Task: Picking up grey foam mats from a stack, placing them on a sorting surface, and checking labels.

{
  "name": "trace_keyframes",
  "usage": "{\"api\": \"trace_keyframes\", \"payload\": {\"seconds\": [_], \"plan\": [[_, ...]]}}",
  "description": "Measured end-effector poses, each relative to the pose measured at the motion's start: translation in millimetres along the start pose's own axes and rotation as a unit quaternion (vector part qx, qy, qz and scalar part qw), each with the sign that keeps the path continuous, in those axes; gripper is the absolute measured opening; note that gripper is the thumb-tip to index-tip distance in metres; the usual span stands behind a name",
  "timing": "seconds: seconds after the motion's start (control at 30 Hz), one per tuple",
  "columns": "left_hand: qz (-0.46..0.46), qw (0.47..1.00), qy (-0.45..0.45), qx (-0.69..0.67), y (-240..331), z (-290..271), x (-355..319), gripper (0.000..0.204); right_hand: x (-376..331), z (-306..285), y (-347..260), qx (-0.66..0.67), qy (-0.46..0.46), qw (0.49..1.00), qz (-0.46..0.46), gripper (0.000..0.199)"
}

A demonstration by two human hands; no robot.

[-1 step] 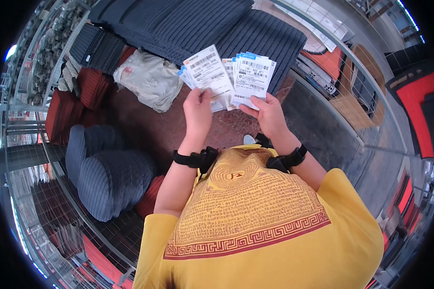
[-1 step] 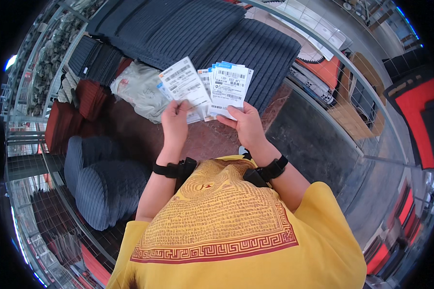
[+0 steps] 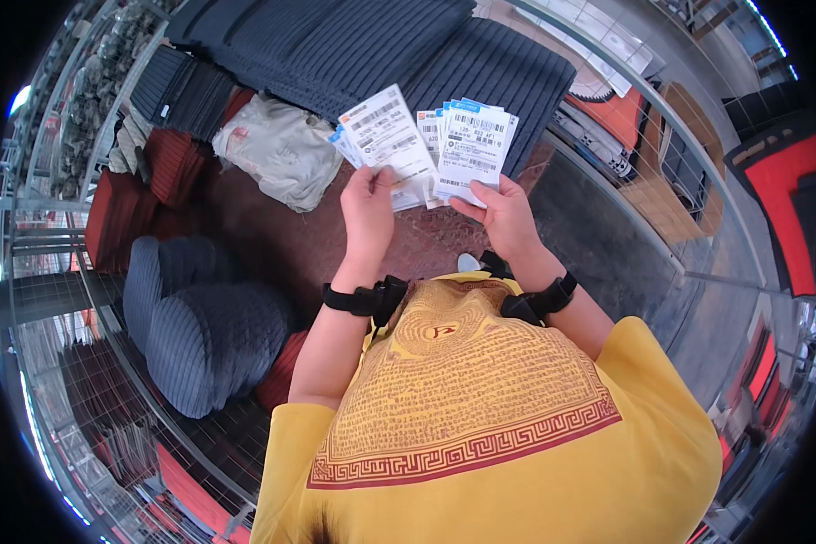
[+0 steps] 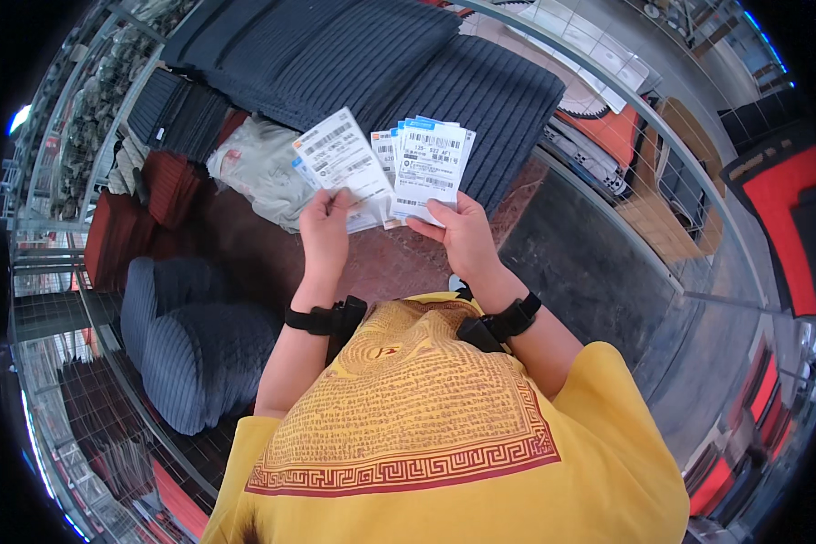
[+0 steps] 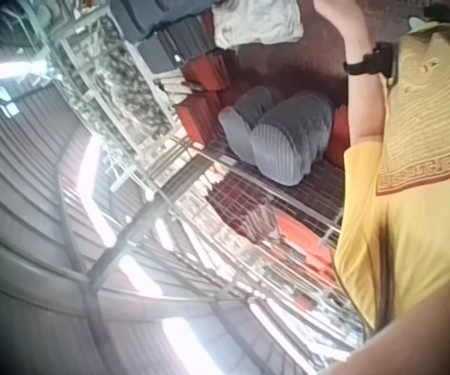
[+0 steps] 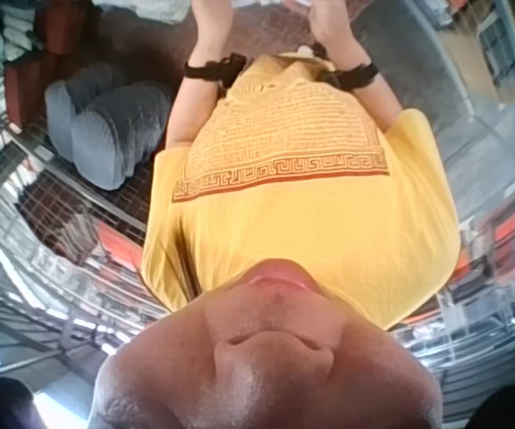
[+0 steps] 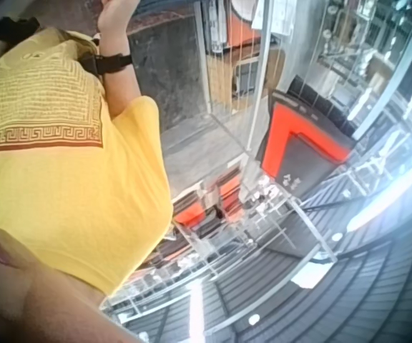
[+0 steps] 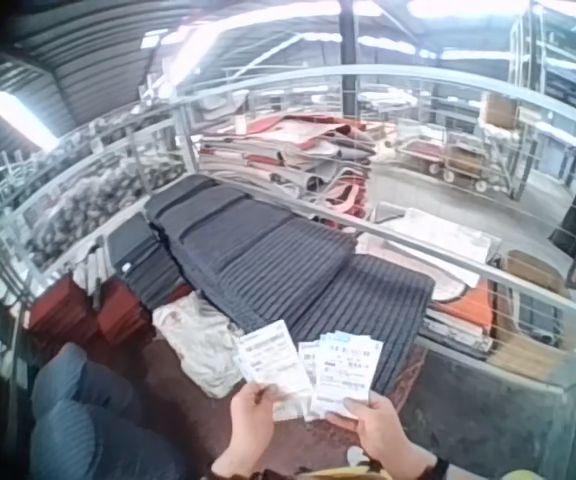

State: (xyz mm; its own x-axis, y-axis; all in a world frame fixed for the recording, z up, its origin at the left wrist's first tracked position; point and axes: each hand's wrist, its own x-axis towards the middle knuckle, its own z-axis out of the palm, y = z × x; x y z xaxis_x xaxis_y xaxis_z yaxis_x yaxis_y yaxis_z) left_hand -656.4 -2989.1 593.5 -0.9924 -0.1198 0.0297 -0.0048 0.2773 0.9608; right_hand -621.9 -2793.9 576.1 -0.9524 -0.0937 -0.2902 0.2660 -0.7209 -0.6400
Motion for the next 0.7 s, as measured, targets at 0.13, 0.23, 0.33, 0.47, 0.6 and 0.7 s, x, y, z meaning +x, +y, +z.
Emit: {"api": "trace_keyframes", "payload": {"seconds": [0.13,0.23,0.33,0.47,0.6,0.7], "plan": [[0.001,0.999,-0.012,-0.036,4.8,-3.6,-1.2,0.017,0.4,0.6,0.6,-0.013,0.004,1.0,0.0,0.027],[-0.005,0.998,-0.016,-0.066,8.0,-3.0,-3.3,0.018,3.6,0.4,0.3,-0.033,0.005,0.999,-0.002,0.027],[0.009,0.999,-0.038,-0.038,-2.4,-1.3,-1.3,0.017,6.9,0.6,0.6,-0.058,-0.002,0.998,0.001,0.027],[0.115,0.975,-0.097,0.166,-10.2,4.6,-13.3,0.011,-1.1,1.0,10.5,-0.053,-0.034,0.997,0.047,0.029],[0.059,0.976,-0.105,0.181,-15.1,20.9,-29.6,0.013,10.1,-37.8,49.1,-0.309,0.033,0.943,-0.121,0.035],[0.038,0.985,-0.12,0.116,-24.9,15.9,-38.9,0.014,-6.5,-16.4,28.3,-0.474,0.014,0.873,-0.118,0.043]]}}
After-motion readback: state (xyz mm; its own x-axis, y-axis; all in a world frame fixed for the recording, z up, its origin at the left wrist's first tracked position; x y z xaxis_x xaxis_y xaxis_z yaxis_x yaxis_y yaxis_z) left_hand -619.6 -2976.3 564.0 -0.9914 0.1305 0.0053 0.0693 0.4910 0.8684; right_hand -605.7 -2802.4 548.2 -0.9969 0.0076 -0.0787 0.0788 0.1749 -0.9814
